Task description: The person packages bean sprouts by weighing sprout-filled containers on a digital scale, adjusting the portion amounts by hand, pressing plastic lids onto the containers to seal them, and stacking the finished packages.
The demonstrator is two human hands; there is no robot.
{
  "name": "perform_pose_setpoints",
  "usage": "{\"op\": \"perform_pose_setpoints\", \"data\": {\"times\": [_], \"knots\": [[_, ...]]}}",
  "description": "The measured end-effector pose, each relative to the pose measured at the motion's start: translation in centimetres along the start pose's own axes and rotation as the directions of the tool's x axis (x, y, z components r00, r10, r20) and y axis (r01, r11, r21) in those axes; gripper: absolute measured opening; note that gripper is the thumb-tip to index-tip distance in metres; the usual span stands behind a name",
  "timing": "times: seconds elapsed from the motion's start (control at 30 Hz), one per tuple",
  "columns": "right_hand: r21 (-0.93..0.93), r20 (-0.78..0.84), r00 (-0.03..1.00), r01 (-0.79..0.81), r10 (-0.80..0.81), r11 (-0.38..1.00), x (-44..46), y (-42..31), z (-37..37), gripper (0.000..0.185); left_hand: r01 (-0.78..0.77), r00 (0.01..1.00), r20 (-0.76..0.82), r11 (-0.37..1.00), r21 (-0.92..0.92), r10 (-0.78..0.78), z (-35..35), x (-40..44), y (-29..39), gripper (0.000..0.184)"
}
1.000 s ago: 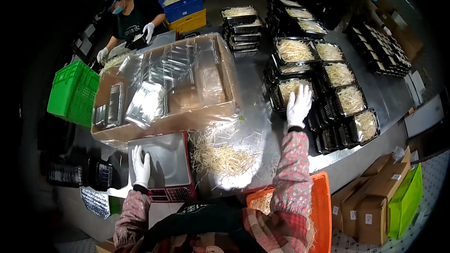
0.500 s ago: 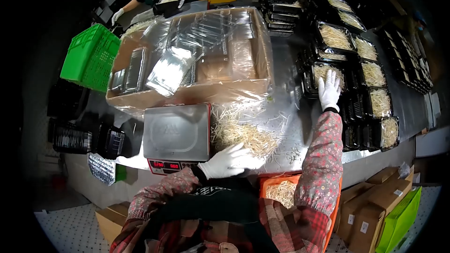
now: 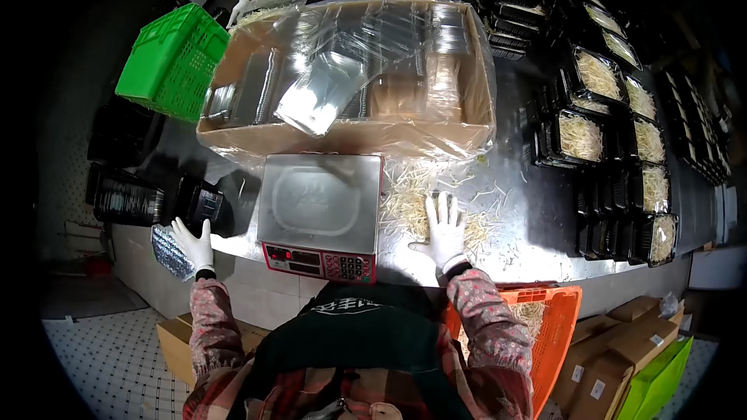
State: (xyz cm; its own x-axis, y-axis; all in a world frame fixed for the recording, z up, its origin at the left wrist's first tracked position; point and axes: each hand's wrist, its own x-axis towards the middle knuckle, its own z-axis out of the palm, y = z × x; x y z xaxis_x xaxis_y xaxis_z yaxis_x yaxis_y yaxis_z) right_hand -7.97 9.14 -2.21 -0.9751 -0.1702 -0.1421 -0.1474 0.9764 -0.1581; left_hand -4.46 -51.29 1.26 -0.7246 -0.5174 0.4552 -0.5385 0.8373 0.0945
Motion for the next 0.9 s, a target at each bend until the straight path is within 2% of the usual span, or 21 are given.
{"op": "perform_pose_setpoints", "data": {"times": [0.03, 0.07, 0.1, 0.13, 0.17, 0.23, 0.27, 0.3, 0.37, 0.43, 0.47, 0.5, 0.53, 0.57, 0.63, 0.67, 0.7, 0.77, 0.83, 0.9], "knots": [[-0.004, 0.003, 1.0, -0.003, 0.003, 1.0, 0.6, 0.2, 0.5, 0.121, 0.021, 0.998, 0.054, 0.996, 0.085, -0.025, -0.3, 0.5, -0.8, 0.085], [0.043, 0.022, 1.0, -0.019, 0.018, 0.999, 1.5, 0.7, 1.6, 0.108, 0.011, 0.983, 0.181, 0.989, 0.146, -0.037, -0.6, 1.2, -1.7, 0.08], [0.09, 0.041, 0.999, -0.037, 0.033, 0.995, 2.1, 1.5, 2.6, 0.096, -0.049, 0.972, 0.233, 0.993, 0.105, 0.023, 1.5, 1.7, -4.8, 0.068], [0.158, -0.065, 0.997, 0.046, -0.036, 0.986, 2.4, 2.8, 3.5, 0.07, -0.061, 0.963, 0.263, 0.997, 0.039, 0.049, 3.0, 1.9, -6.6, 0.06], [0.269, -0.06, 0.998, 0.001, 0.016, 0.963, 2.4, 3.4, 3.1, 0.055, -0.072, 0.953, 0.292, 0.997, -0.027, 0.077, 3.9, 2.0, -7.4, 0.053], [0.462, -0.134, 0.991, 0.035, 0.03, 0.886, 2.5, 4.8, 0.6, 0.047, -0.069, 0.962, 0.258, 0.993, -0.097, 0.092, 3.3, 2.5, -7.2, 0.037], [0.551, -0.135, 0.984, -0.022, 0.115, 0.835, 2.6, 5.1, -0.3, 0.042, -0.012, 0.951, 0.306, 0.991, -0.135, 0.053, 2.7, 2.7, -6.8, 0.035], [0.63, -0.13, 0.984, -0.015, 0.124, 0.777, 2.7, 4.4, -2.8, 0.042, 0.047, 0.935, 0.354, 0.985, -0.168, 0.015, 1.9, 2.8, -6.2, 0.033], [0.647, -0.152, 0.988, 0.103, -0.005, 0.756, 4.3, 3.8, -2.9, 0.05, 0.065, 0.952, 0.307, 0.984, -0.166, -0.011, 2.9, 2.6, -7.0, 0.031], [0.445, -0.035, 0.998, 0.054, -0.043, 0.894, 6.6, 2.1, -2.1, 0.059, 0.08, 0.974, 0.223, 0.985, -0.153, -0.044, 3.9, 3.0, -7.7, 0.028], [0.335, 0.041, 0.993, 0.093, -0.113, 0.937, 8.4, 1.3, -1.9, 0.075, 0.09, 0.967, 0.249, 0.983, -0.158, -0.049, 3.0, 3.3, -7.1, 0.029], [0.174, 0.141, 0.99, 0.007, -0.032, 0.985, 9.7, -0.5, -2.9, 0.095, 0.102, 0.96, 0.275, 0.982, -0.161, -0.055, 2.1, 3.6, -6.5, 0.03], [0.14, 0.128, 0.991, -0.045, 0.027, 0.989, 10.6, -1.2, -1.6, 0.102, 0.101, 0.96, 0.273, 0.982, -0.161, -0.054, 2.5, 3.7, -7.0, 0.03], [0.108, 0.114, 0.99, -0.099, 0.086, 0.989, 11.3, -1.9, -0.3, 0.109, 0.128, 0.957, 0.285, 0.96, -0.249, -0.053, 2.8, 4.0, -7.6, 0.032], [0.02, 0.279, 0.952, -0.137, 0.126, 0.99, 11.3, -4.1, -0.7, 0.113, 0.213, 0.934, 0.348, 0.903, -0.374, -0.076, 2.1, 4.6, -8.2, 0.033], [-0.008, 0.198, 0.977, -0.076, 0.076, 0.997, 10.7, -4.1, 0.0, 0.098, 0.186, 0.953, 0.29, 0.919, -0.348, -0.083, 1.7, 4.8, -8.5, 0.033], [0.069, 0.067, 0.997, 0.032, -0.037, 0.997, 10.8, -2.3, 2.6, 0.069, 0.164, 0.969, 0.232, 0.932, -0.322, -0.09, 1.1, 4.9, -8.4, 0.032], [0.218, 0.049, 0.999, -0.009, -0.001, 0.976, 8.5, 0.1, 2.5, 0.046, 0.108, 0.991, 0.121, 0.913, -0.394, -0.064, -0.3, 4.8, -7.6, 0.031], [0.303, -0.081, 0.99, -0.088, 0.117, 0.949, 4.9, 2.4, 0.6, 0.044, 0.091, 0.995, 0.076, 0.847, -0.524, -0.061, -2.4, 4.2, -5.2, 0.031], [0.426, -0.134, 0.964, -0.154, 0.23, 0.892, 2.0, 6.2, 0.7, 0.045, 0.059, 0.995, 0.1, 0.803, -0.593, 0.0, -4.8, 3.5, -2.0, 0.031]]}}
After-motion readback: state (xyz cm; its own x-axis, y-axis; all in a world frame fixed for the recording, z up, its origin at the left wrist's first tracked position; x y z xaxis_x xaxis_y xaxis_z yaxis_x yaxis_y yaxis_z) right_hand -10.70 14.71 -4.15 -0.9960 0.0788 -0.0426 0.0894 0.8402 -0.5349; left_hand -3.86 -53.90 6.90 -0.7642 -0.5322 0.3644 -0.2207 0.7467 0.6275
